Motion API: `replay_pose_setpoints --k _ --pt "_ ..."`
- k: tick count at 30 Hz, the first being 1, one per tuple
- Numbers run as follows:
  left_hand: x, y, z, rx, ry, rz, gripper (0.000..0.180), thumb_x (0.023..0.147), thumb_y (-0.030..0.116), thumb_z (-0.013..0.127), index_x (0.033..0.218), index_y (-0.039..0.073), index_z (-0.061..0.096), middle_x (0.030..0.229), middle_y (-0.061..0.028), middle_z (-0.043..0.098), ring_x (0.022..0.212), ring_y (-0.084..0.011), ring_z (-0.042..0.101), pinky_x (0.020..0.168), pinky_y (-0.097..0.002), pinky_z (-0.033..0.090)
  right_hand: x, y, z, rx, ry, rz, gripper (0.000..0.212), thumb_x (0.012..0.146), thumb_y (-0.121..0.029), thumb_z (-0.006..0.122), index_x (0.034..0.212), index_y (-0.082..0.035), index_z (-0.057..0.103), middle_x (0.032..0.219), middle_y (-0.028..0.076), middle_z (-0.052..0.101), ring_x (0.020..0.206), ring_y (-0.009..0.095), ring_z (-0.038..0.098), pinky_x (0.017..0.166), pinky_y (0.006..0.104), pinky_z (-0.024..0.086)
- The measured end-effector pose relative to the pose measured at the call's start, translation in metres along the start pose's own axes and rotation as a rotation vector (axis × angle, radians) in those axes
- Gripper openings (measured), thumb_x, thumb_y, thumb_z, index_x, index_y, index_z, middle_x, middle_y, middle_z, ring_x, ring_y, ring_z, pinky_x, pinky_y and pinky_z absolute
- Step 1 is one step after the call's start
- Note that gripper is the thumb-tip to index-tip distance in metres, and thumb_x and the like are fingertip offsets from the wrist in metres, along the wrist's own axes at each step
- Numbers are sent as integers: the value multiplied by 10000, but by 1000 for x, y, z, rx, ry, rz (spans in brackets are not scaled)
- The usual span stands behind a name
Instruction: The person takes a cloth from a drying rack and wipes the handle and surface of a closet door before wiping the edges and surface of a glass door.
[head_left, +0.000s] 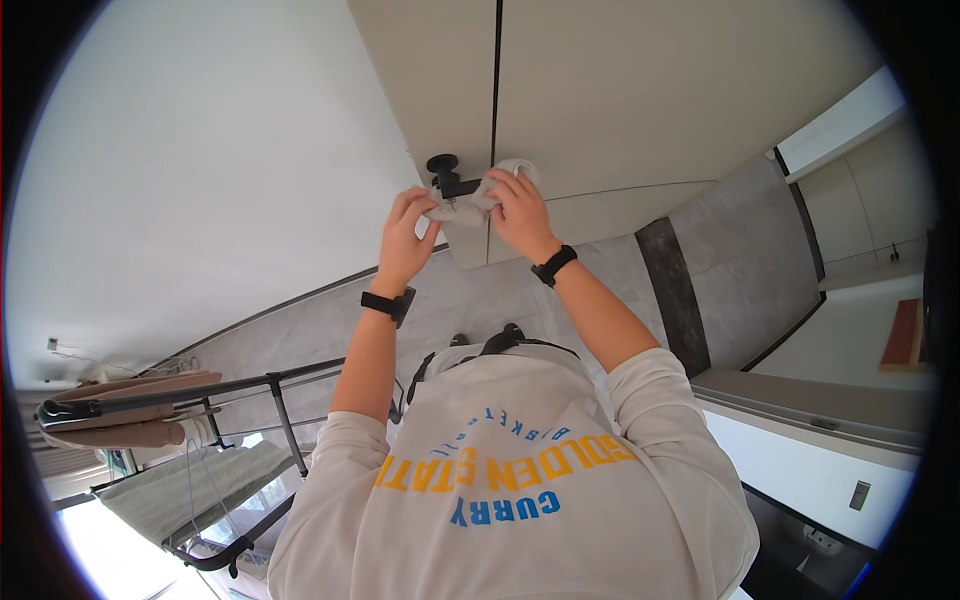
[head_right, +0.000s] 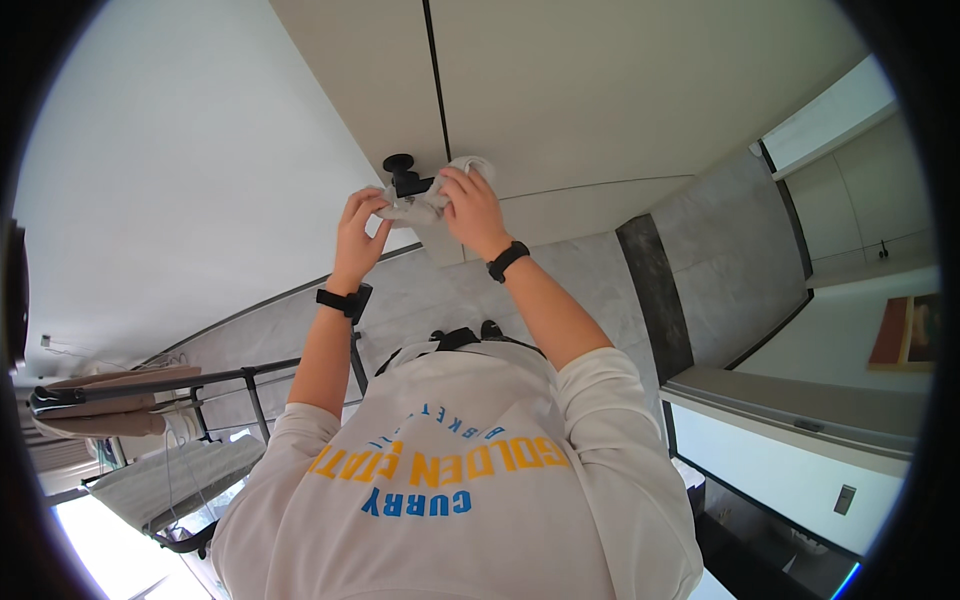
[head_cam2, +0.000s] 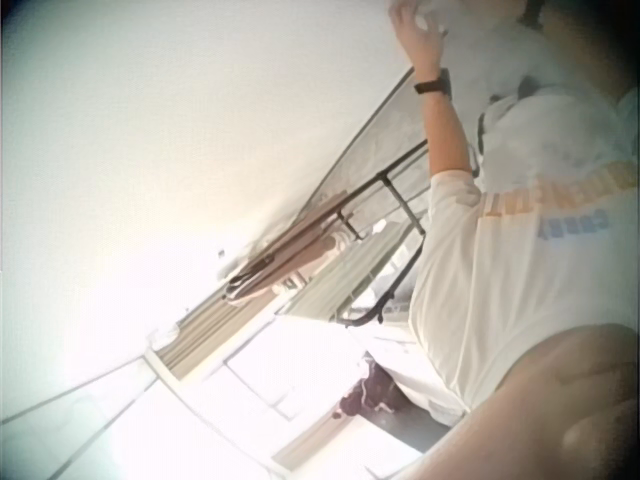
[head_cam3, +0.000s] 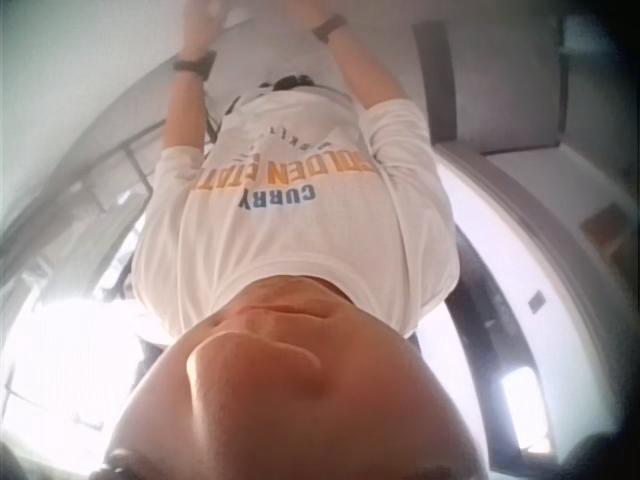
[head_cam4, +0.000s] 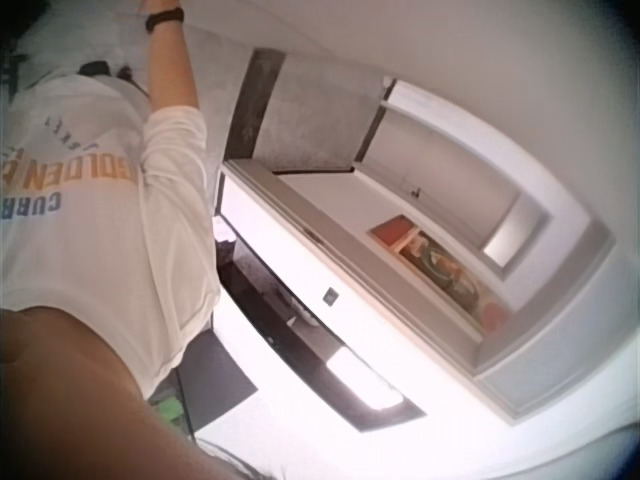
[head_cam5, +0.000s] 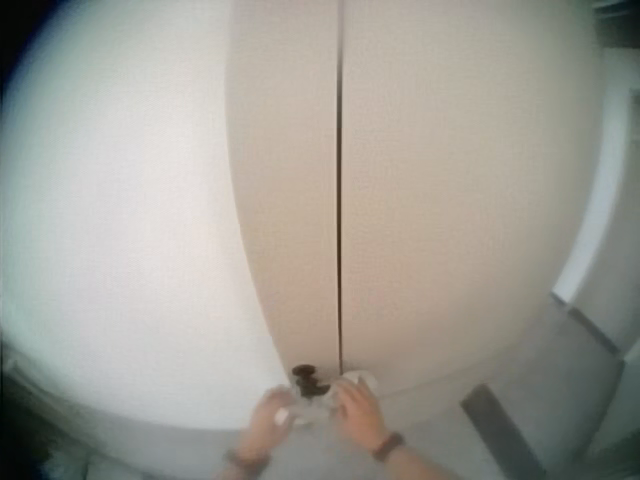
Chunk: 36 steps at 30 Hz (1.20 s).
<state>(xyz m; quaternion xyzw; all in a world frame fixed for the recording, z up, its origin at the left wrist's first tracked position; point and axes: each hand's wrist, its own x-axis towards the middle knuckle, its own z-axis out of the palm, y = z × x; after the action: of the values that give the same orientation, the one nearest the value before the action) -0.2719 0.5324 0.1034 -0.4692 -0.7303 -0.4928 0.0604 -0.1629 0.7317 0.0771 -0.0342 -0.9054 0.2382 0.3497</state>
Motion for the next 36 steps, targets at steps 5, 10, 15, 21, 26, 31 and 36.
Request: replay_pose_setpoints --k 5,10,15,21,26,31,36 --pt "2 -13 24 73 118 -36 282 798 -82 649 1050 43 627 1318 -155 435 988 -321 627 797 -374 517 5 -8 1 21 55 -4 282 741 45 591 1003 -60 590 1192 87 635 1005 322 588 872 413 495" --pt "3 -23 40 -120 169 -147 313 827 -120 585 1092 43 611 1334 -173 401 980 -302 641 851 -351 545 16 -25 17 157 -20 29 353 766 22 598 1102 -82 567 1177 85 628 1015 342 602 851 433 513" --pt "-7 -29 35 -254 237 -291 311 852 -129 533 1104 40 600 1283 -175 404 977 -268 628 845 -337 557 25 -42 25 275 -115 112 370 790 19 616 1147 -68 570 1277 136 557 987 349 609 833 417 519" --pt "-10 -30 28 -147 279 -317 248 863 -92 552 1073 25 611 1106 -130 503 879 -233 607 766 -326 527 20 -30 28 128 -8 -1 323 781 -33 668 1098 -74 622 1286 120 535 1100 347 567 907 431 488" --pt "6 -17 30 -53 295 -114 208 859 -47 591 1045 38 634 1016 -113 582 854 -244 595 758 -325 494 9 -15 15 -29 50 -22 361 763 -45 689 1118 -75 629 1271 100 540 1115 329 540 942 428 476" --pt "23 -5 44 24 -11 -15 232 871 -8 597 1094 52 618 1232 -180 592 1134 -369 577 916 -412 482 2 -4 3 -69 59 -4 361 762 -44 685 1117 -75 626 1268 97 540 1108 333 542 949 432 476" --pt "30 -5 46 154 -31 21 254 883 -2 584 1127 67 591 1276 -193 579 1225 -401 520 964 -440 460 3 -4 1 -59 34 29 359 759 -36 681 1111 -77 625 1264 92 543 1111 336 544 946 433 480"
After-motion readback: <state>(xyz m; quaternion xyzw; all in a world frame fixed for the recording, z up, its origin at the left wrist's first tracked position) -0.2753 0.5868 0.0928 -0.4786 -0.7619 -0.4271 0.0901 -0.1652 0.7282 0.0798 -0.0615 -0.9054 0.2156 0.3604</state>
